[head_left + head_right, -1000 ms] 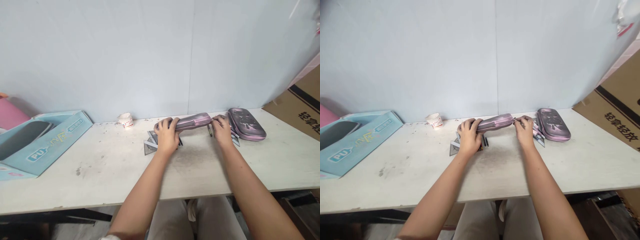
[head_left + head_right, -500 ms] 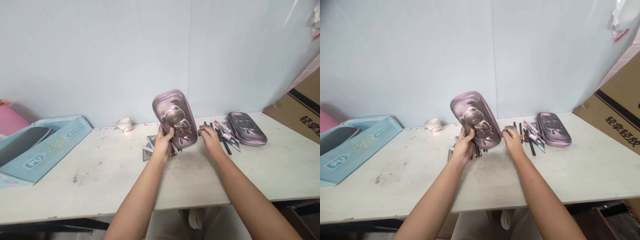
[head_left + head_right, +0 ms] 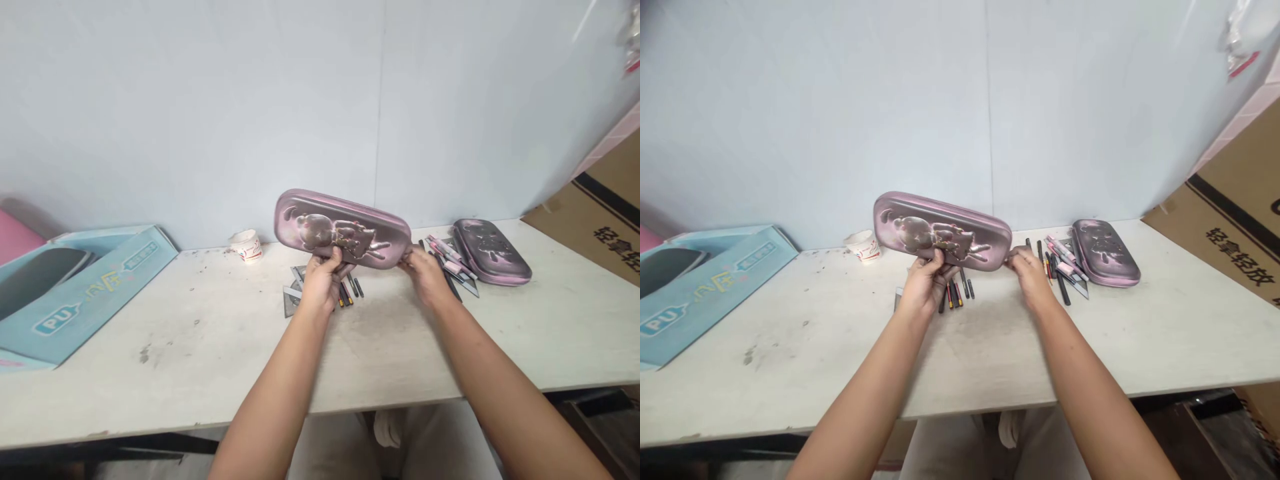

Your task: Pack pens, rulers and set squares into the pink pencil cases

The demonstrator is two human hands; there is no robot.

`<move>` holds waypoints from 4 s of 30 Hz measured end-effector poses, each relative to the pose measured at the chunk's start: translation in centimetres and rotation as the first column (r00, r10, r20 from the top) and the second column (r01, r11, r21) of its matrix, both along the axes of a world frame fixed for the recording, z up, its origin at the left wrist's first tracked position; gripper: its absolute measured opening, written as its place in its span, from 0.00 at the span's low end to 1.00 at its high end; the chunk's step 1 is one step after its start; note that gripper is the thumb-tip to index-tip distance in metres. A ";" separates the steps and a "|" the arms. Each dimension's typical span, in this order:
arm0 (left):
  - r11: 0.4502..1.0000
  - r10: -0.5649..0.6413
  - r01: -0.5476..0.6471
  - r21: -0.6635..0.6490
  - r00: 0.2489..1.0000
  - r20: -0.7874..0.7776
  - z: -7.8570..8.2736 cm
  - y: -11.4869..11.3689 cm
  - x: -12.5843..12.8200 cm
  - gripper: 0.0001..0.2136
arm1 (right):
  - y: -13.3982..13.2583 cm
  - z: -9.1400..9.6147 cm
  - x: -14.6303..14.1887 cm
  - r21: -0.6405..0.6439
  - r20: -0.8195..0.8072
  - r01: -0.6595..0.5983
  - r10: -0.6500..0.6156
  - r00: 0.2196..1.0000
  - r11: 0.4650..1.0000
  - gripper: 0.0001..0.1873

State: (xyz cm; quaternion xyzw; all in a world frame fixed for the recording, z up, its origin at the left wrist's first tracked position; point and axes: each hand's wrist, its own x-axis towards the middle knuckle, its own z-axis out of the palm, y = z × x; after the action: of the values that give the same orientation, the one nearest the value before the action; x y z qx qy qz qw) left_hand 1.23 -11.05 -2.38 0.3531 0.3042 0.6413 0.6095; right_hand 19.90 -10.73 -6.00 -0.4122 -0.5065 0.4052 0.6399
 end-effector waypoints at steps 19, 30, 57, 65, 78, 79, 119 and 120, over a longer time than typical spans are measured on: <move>0.981 -0.112 0.090 -0.169 0.986 -0.125 -0.6 -0.7 1.0 0.18 | -1.1 0.9 -0.1 -0.008 -0.121 0.156 -0.155 0.980 0.988 0.16; 0.979 -0.179 0.147 -0.141 0.951 -0.252 -1.4 -1.9 2.6 0.39 | -3.4 0.9 -2.5 0.191 0.432 0.126 -0.199 0.880 0.973 0.11; 0.905 0.168 0.255 0.342 0.524 -0.835 -3.5 -1.9 3.2 0.30 | -4.5 -1.0 10.9 0.302 0.936 0.356 -0.204 -0.286 0.884 0.21; 0.847 0.368 0.393 0.359 0.055 -0.928 -4.4 -2.3 3.7 0.24 | -5.1 -0.3 12.7 0.332 0.906 0.331 -0.201 -0.372 0.883 0.21; 0.834 0.548 0.114 0.540 -0.046 -0.835 -3.0 0.9 -9.5 0.14 | 2.1 2.9 -7.9 0.118 0.992 0.011 -0.118 -0.040 0.993 0.17; 0.830 0.554 0.100 0.549 -0.034 -0.832 -3.1 1.2 -9.9 0.13 | 2.6 2.8 -9.7 0.107 0.993 0.016 -0.106 -0.058 0.994 0.17; 0.935 -0.354 0.343 -0.092 0.891 -0.284 -1.9 -3.4 -5.0 0.17 | -0.9 0.8 -10.6 -0.009 0.128 -0.351 0.349 0.928 0.936 0.19; 0.936 -0.351 0.335 -0.103 0.897 -0.271 -1.9 -3.5 -4.9 0.15 | -1.0 0.9 -10.8 -0.027 0.095 -0.394 0.395 0.914 0.919 0.19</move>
State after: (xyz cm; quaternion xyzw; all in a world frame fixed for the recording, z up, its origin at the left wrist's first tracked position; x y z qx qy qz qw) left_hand -3.65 -14.52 -4.26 0.4731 0.3390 0.4578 0.6720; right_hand 9.13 -11.76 -5.14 -0.3233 -0.6085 0.5069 0.5179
